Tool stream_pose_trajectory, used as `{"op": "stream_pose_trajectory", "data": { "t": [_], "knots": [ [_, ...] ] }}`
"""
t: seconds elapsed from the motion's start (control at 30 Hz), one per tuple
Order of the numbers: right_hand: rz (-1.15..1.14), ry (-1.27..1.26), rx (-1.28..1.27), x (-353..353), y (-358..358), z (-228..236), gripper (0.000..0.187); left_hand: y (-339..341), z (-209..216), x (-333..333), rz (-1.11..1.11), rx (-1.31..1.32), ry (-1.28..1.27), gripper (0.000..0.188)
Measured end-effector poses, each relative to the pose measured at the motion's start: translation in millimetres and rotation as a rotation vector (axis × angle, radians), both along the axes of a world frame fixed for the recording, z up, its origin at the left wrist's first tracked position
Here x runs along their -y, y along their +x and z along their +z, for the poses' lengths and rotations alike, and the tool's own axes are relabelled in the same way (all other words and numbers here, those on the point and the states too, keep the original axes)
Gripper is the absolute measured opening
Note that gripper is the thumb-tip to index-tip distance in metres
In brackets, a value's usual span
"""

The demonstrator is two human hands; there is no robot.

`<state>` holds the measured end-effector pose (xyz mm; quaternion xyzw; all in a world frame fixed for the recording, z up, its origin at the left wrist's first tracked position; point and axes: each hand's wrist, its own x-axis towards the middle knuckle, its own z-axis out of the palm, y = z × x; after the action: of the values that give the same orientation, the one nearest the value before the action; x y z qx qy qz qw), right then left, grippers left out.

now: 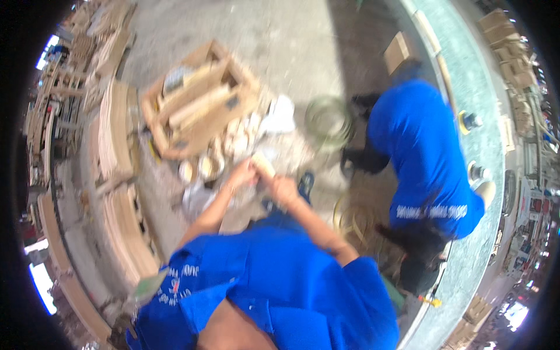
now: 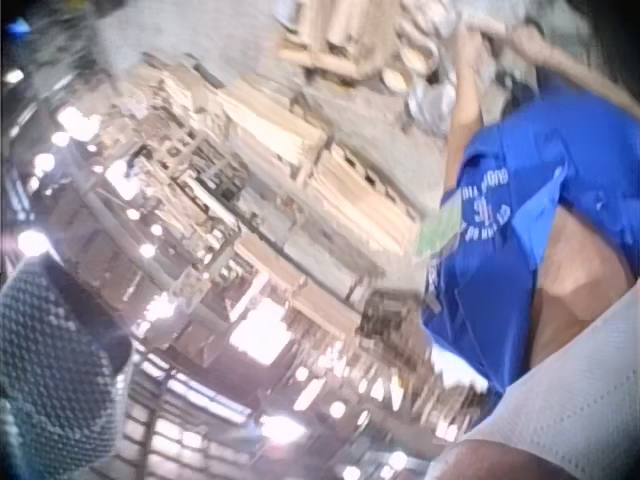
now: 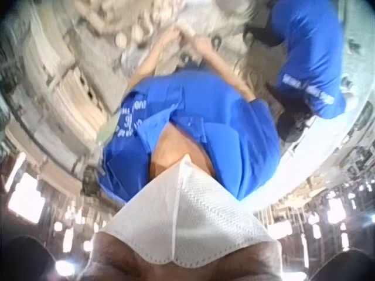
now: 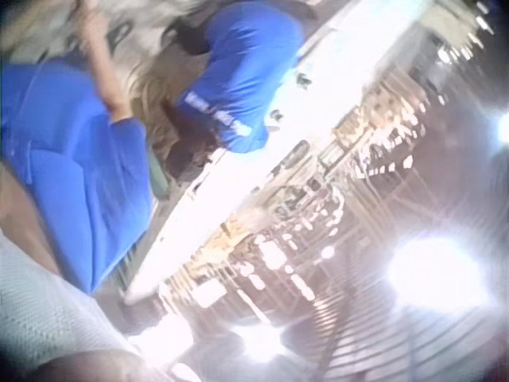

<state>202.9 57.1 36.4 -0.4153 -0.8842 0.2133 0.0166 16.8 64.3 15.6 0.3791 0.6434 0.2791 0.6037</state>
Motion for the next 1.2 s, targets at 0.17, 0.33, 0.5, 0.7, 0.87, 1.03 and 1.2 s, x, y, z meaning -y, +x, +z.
{"op": "stream_pose_trajectory", "data": {
  "t": [0.17, 0.33, 0.5, 0.7, 0.87, 1.03, 1.2],
  "knots": [
    [-0.092, -0.155, -0.129, 32.4, 27.1, -16.4, 0.074, 8.4, 19.1, -7.1, -0.116, -0.321, -0.048, 0.007],
    [-0.064, -0.098, -0.108, 14.1, 11.6, -2.4, 0.069, 8.3, 35.2, -4.7, -0.053, -0.161, -0.126, 0.002],
    [-0.106, -0.071, -0.223, 12.2, 9.3, 8.3, 0.063, 2.8, 36.6, -1.8, -0.039, -0.174, -0.082, 0.006],
    [-0.12, -0.173, -0.03, -1.2, 14.4, 18.9, 0.062, 4.8, 35.9, -2.4, -0.086, -0.152, -0.126, 0.008],
    [-0.155, -0.068, -0.152, 3.5, 13.1, 3.4, 0.062, 9.8, 39.0, -4.8, -0.102, -0.196, -0.103, 0.008],
    [-0.11, -0.105, -0.137, 32.9, 41.0, 21.2, 0.062, 6.2, 34.8, -1.3, -0.066, -0.177, -0.133, 0.008],
    [-0.087, 0.025, -0.225, 5.0, -2.4, 3.7, 0.061, -6.0, 29.9, -1.6, -0.119, -0.145, 0.011, 0.016]
  ]
}}
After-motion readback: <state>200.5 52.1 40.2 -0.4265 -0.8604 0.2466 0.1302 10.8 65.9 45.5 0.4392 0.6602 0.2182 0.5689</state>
